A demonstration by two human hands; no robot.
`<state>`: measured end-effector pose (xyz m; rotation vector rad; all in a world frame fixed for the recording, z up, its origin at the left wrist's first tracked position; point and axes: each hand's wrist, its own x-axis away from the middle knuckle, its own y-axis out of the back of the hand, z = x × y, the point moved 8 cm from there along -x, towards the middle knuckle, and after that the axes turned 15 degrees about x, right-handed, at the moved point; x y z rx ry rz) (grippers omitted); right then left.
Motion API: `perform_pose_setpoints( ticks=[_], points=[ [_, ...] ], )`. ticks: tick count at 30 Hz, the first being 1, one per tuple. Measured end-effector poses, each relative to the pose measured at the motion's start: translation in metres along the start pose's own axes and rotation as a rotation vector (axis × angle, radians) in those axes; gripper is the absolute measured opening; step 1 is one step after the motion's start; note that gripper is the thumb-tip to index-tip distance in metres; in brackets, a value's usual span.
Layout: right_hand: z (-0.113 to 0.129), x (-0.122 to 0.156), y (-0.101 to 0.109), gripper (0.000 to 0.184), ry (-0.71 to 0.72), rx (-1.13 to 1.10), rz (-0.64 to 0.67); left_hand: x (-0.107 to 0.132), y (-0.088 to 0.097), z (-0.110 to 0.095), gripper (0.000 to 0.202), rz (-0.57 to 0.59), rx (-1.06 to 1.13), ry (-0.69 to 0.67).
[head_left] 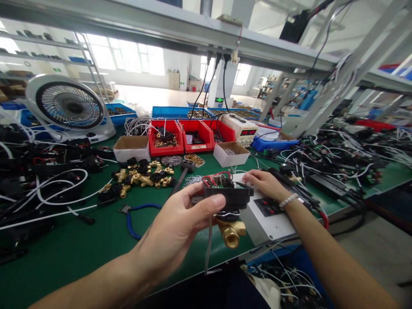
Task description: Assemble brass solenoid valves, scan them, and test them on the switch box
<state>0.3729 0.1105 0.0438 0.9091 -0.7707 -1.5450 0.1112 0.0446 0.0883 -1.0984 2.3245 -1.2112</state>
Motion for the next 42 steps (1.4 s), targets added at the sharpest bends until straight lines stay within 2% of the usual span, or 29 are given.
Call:
perform_pose_setpoints(
  ticks=[7, 18, 31, 42],
  points=[
    [-0.0002, 0.0027, -0.001, 0.04, -0.02, -0.013, 0.013, 0.0018, -0.0008, 0.0026, 0.038, -0.033, 0.02, 0.053],
    [0.001, 0.003, -0.0011, 0.035, -0.025, -0.033, 0.019, 0.0044, -0.0048, 0.0023, 0.037, 0.014, 0.044, 0.052],
    [-0.0022, 0.001, -0.0023, 0.035, -0.015, -0.06, 0.012, 0.0033, 0.0009, 0.0031, 0.032, -0.047, 0.065, 0.065],
    [-0.0023, 0.0013, -0.003, 0.038, -0.024, -0.081, 0.021, 0.0044, 0.0013, 0.0032, 0.033, -0.051, 0.044, 0.065]
  ],
)
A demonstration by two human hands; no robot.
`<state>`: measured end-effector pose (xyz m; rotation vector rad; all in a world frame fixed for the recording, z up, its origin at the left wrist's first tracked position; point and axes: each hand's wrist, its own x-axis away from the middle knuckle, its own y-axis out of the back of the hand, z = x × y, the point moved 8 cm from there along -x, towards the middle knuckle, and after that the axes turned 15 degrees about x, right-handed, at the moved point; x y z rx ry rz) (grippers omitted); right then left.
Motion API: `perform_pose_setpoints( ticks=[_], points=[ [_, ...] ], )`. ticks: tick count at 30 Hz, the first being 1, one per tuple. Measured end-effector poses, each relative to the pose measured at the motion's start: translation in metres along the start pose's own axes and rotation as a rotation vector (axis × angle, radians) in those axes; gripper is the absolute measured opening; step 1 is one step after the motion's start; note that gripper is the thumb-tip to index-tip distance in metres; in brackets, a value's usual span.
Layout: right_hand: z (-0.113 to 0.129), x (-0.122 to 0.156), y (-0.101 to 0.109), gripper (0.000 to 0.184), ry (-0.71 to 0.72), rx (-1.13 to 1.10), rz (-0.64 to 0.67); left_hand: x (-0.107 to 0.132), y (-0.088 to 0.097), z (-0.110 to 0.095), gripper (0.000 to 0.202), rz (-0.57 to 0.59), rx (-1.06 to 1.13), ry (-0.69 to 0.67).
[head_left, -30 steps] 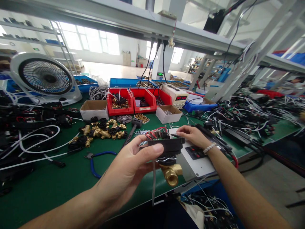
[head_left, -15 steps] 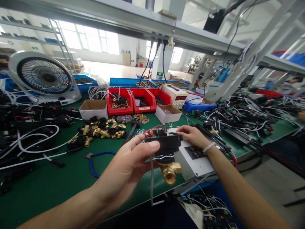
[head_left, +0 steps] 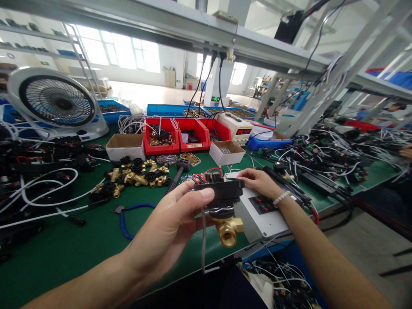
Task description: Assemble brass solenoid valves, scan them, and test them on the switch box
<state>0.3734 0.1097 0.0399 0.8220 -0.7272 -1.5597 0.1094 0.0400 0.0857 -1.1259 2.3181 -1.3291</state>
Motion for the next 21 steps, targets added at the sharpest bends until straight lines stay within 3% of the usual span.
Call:
perform_pose_setpoints(
  ticks=[21],
  points=[
    [0.0018, 0.0009, 0.0009, 0.032, -0.004, -0.012, 0.006, -0.0018, 0.0011, 0.0013, 0.048, -0.003, 0.029, -0.004]
  ],
)
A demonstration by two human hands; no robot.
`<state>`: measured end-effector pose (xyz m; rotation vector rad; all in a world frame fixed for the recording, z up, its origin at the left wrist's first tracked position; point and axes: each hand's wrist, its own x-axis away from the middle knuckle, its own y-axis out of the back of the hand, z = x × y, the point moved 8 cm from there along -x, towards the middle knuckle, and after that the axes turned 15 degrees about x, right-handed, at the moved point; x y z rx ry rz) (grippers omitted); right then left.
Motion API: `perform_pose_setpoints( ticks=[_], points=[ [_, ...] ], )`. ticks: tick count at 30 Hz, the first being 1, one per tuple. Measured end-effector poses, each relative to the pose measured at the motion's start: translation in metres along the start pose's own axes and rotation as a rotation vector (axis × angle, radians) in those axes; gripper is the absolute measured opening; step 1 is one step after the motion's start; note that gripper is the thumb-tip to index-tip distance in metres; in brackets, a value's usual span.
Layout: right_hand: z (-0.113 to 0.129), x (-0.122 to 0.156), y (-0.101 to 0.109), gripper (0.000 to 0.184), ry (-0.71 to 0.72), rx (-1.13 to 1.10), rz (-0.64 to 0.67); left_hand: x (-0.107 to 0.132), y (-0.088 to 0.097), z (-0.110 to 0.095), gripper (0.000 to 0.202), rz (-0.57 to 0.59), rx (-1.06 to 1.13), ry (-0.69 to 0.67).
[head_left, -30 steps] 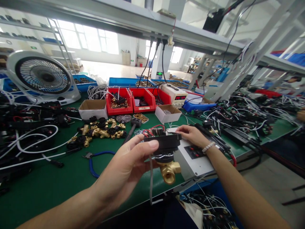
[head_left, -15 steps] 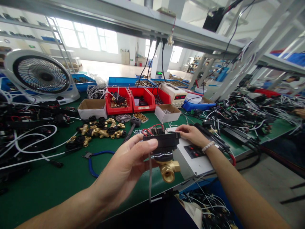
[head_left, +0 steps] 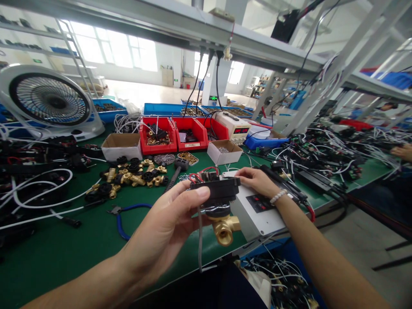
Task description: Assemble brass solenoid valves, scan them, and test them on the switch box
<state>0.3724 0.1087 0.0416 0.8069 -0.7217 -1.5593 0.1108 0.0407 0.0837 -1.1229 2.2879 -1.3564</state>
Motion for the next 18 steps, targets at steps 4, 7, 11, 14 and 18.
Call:
perform_pose_setpoints(
  ticks=[4, 7, 11, 14, 18],
  points=[
    [-0.0005, -0.0001, 0.0001, 0.032, -0.001, 0.005, -0.005, 0.0001, 0.0004, 0.0003, 0.051, -0.005, 0.001, 0.007],
    [-0.0005, -0.0003, 0.0002, 0.032, 0.001, 0.006, -0.007, 0.0006, 0.0, 0.0002, 0.05, -0.014, 0.007, 0.006],
    [-0.0003, -0.0005, 0.0004, 0.031, 0.004, 0.005, -0.01, 0.0014, -0.0001, -0.0008, 0.047, -0.025, 0.027, -0.009],
    [-0.0009, -0.0007, 0.0, 0.032, 0.002, 0.002, -0.008, 0.001, -0.0009, 0.0001, 0.045, -0.014, 0.057, 0.008],
    [-0.0023, -0.0013, -0.0012, 0.032, 0.001, -0.003, -0.002, -0.0017, -0.0022, 0.0019, 0.043, 0.018, 0.083, 0.023]
  ],
)
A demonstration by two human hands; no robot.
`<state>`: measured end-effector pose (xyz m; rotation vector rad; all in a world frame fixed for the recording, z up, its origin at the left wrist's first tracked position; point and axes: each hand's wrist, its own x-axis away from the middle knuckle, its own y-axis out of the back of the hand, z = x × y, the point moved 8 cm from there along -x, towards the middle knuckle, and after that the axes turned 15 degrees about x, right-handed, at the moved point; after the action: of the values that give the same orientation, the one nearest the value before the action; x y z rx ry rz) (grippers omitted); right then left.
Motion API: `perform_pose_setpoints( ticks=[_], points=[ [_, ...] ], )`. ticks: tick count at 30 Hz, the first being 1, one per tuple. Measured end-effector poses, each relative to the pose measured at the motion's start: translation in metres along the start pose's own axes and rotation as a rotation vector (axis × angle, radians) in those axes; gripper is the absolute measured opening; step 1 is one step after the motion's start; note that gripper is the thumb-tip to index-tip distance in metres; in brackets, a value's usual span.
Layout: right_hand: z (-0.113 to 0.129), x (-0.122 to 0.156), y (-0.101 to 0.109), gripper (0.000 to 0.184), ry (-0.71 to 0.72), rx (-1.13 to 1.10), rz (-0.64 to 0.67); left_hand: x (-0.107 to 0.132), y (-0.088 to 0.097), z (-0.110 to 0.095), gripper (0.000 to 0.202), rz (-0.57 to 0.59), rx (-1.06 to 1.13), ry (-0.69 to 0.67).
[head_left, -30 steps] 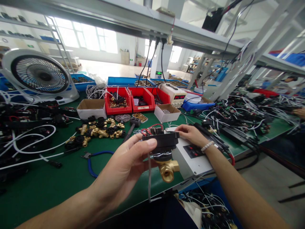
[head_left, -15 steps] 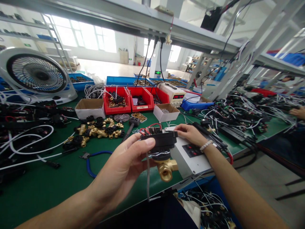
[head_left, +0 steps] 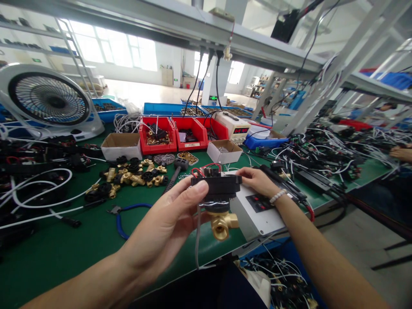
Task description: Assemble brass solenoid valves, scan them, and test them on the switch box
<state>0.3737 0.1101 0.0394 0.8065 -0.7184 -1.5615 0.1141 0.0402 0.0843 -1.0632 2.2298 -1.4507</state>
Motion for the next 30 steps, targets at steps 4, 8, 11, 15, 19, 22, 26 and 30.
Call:
perform_pose_setpoints(
  ticks=[4, 8, 11, 15, 19, 22, 26, 30],
  points=[
    [-0.002, -0.001, -0.002, 0.033, 0.005, -0.01, 0.012, -0.004, 0.004, 0.003, 0.033, -0.001, -0.007, 0.004],
    [-0.002, -0.001, -0.003, 0.034, 0.016, -0.021, 0.02, -0.004, 0.005, 0.004, 0.031, 0.008, 0.045, 0.011],
    [0.0, 0.0, -0.003, 0.033, 0.022, -0.015, 0.032, -0.002, 0.002, 0.005, 0.031, 0.024, 0.065, 0.03],
    [0.001, -0.002, -0.002, 0.033, 0.012, 0.018, 0.028, 0.0, -0.002, 0.004, 0.031, 0.049, 0.057, 0.043],
    [-0.001, -0.006, 0.0, 0.036, -0.005, 0.053, -0.01, 0.0, 0.003, 0.006, 0.037, 0.003, 0.1, 0.082],
    [-0.002, -0.006, 0.0, 0.042, -0.01, 0.068, -0.015, -0.002, 0.005, 0.004, 0.044, 0.021, 0.176, 0.076],
    [-0.002, -0.005, 0.002, 0.053, -0.006, 0.078, -0.024, -0.003, -0.003, -0.002, 0.022, 0.203, 0.237, 0.03],
    [-0.002, -0.005, 0.002, 0.061, 0.002, 0.08, -0.026, 0.002, -0.012, -0.001, 0.023, 0.362, 0.242, 0.072]
  ],
)
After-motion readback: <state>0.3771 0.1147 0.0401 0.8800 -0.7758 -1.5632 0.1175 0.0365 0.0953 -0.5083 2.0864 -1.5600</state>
